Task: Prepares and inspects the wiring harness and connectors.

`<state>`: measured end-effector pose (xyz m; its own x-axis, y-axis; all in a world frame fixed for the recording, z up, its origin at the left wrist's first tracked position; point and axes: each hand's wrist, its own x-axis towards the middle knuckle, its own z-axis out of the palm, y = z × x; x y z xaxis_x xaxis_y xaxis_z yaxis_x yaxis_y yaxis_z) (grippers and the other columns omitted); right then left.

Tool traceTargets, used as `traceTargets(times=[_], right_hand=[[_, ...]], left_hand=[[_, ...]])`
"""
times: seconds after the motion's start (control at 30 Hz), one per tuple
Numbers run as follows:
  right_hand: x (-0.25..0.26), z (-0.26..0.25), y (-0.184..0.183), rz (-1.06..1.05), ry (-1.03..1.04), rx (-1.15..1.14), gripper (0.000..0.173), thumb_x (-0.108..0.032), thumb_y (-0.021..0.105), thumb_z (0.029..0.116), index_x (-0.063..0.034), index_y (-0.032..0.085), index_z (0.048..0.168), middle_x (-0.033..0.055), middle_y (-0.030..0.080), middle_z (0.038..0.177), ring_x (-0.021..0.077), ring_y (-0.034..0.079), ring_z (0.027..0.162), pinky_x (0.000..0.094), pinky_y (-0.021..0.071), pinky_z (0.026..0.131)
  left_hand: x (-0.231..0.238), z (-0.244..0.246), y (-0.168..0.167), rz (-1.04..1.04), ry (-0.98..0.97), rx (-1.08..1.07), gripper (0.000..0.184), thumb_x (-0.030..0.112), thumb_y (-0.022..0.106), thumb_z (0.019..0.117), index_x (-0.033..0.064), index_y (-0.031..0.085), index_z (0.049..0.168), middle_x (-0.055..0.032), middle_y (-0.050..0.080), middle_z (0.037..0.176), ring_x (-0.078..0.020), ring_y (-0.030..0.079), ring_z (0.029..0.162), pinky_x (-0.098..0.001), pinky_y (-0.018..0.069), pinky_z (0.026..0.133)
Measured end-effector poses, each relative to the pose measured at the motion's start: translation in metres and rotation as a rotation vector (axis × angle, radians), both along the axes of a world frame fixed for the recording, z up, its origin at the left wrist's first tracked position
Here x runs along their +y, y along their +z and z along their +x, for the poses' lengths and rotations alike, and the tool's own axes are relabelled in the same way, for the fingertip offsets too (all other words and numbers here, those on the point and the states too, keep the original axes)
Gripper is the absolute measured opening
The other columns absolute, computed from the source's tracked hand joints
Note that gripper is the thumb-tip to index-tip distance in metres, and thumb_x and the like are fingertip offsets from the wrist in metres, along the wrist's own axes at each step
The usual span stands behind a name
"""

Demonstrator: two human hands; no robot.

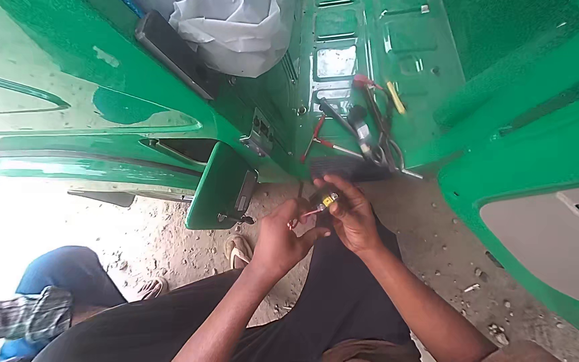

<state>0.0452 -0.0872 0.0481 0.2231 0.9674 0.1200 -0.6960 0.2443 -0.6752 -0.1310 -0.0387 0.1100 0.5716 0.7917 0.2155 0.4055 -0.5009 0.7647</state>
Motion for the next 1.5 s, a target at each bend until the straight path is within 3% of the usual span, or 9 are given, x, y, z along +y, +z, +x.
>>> traceTargets(times=[0.2,0.43,0.8,0.97,1.07,1.17,1.23,1.37,1.5], right_hand=[[-0.002,-0.001,0.015,-0.053,0.020,-0.247,0.042,-0.002,0.069,0.0950,0.0040,0.061,0.135,0.0224,0.068,0.121,0.0264,0.070,0.105,0.0438,0.0595,0.095],[-0.005,-0.029,0.004,-0.176,0.002,-0.006,0.034,-0.002,0.068,0.0961,0.0051,0.064,0.129,0.0229,0.069,0.116,0.0273,0.072,0.097,0.0445,0.0615,0.090],[-0.035,0.001,-0.007,-0.241,-0.039,-0.227,0.039,-0.004,0.061,0.1004,0.0076,0.054,0.137,0.0233,0.066,0.117,0.0275,0.069,0.098,0.0429,0.0612,0.087],[-0.047,0.003,-0.011,-0.257,-0.189,-0.245,0.036,-0.006,0.063,0.1007,0.0065,0.058,0.135,0.0219,0.068,0.115,0.0262,0.070,0.097,0.0422,0.0614,0.088],[-0.048,-0.001,-0.014,-0.261,-0.241,-0.272,0.036,-0.004,0.063,0.0999,0.0052,0.059,0.134,0.0217,0.068,0.114,0.0255,0.070,0.097,0.0422,0.0610,0.089],[-0.047,-0.003,-0.013,-0.258,-0.277,-0.281,0.036,-0.004,0.064,0.0996,0.0050,0.060,0.134,0.0214,0.069,0.113,0.0248,0.071,0.096,0.0414,0.0611,0.089],[-0.049,-0.004,-0.011,-0.272,-0.305,-0.270,0.036,-0.006,0.065,0.0995,0.0032,0.060,0.134,0.0205,0.069,0.112,0.0243,0.071,0.094,0.0410,0.0615,0.088],[-0.048,-0.007,-0.010,-0.235,-0.321,-0.254,0.038,-0.008,0.068,0.0982,0.0023,0.061,0.134,0.0198,0.069,0.112,0.0239,0.071,0.095,0.0415,0.0613,0.089],[-0.044,-0.012,-0.006,-0.199,-0.313,-0.300,0.037,-0.006,0.068,0.0976,0.0042,0.061,0.132,0.0198,0.069,0.112,0.0235,0.071,0.097,0.0413,0.0611,0.090]], left_hand=[[0.010,-0.018,0.010,0.246,-0.016,0.084,0.010,0.017,0.071,0.0964,0.0075,0.069,0.097,-0.0032,0.074,0.094,-0.0072,0.070,0.084,-0.0229,0.0587,0.077],[0.009,-0.033,-0.022,-0.130,0.058,-0.257,0.024,0.015,0.078,0.0917,0.0079,0.056,0.100,-0.0068,0.076,0.103,-0.0215,0.075,0.098,-0.0439,0.0621,0.089],[0.007,-0.018,-0.067,-0.449,-0.232,-0.472,0.022,0.011,0.073,0.0943,0.0054,0.054,0.104,-0.0145,0.072,0.107,-0.0287,0.072,0.102,-0.0457,0.0609,0.091],[0.008,-0.013,-0.066,-0.283,-0.353,-0.410,0.048,0.014,0.066,0.0992,0.0064,0.049,0.144,-0.0122,0.072,0.124,-0.0305,0.068,0.116,-0.0476,0.0573,0.102],[0.006,-0.012,-0.069,-0.259,-0.351,-0.315,0.019,0.013,0.065,0.0988,0.0076,0.074,0.115,-0.0118,0.068,0.126,-0.0250,0.065,0.118,-0.0412,0.0586,0.098],[0.008,-0.014,-0.075,-0.352,-0.452,-0.370,0.014,0.021,0.072,0.0951,0.0106,0.075,0.104,-0.0147,0.059,0.135,-0.0259,0.059,0.123,-0.0404,0.0551,0.102],[0.010,-0.017,-0.079,-0.450,-0.543,-0.475,0.037,0.045,0.074,0.0925,0.0118,0.075,0.108,-0.0172,0.054,0.143,-0.0309,0.054,0.131,-0.0444,0.0508,0.108],[0.022,-0.017,-0.085,-0.691,-0.623,-0.659,0.078,0.074,0.029,0.0992,0.0128,0.077,0.097,-0.0210,0.054,0.145,-0.0367,0.046,0.138,-0.0481,0.0405,0.115],[0.022,-0.012,-0.077,-0.763,-0.416,-0.698,0.042,0.036,0.062,0.1020,0.0090,0.073,0.072,-0.0150,0.071,0.121,-0.0222,0.066,0.113,-0.0347,0.0551,0.095]])
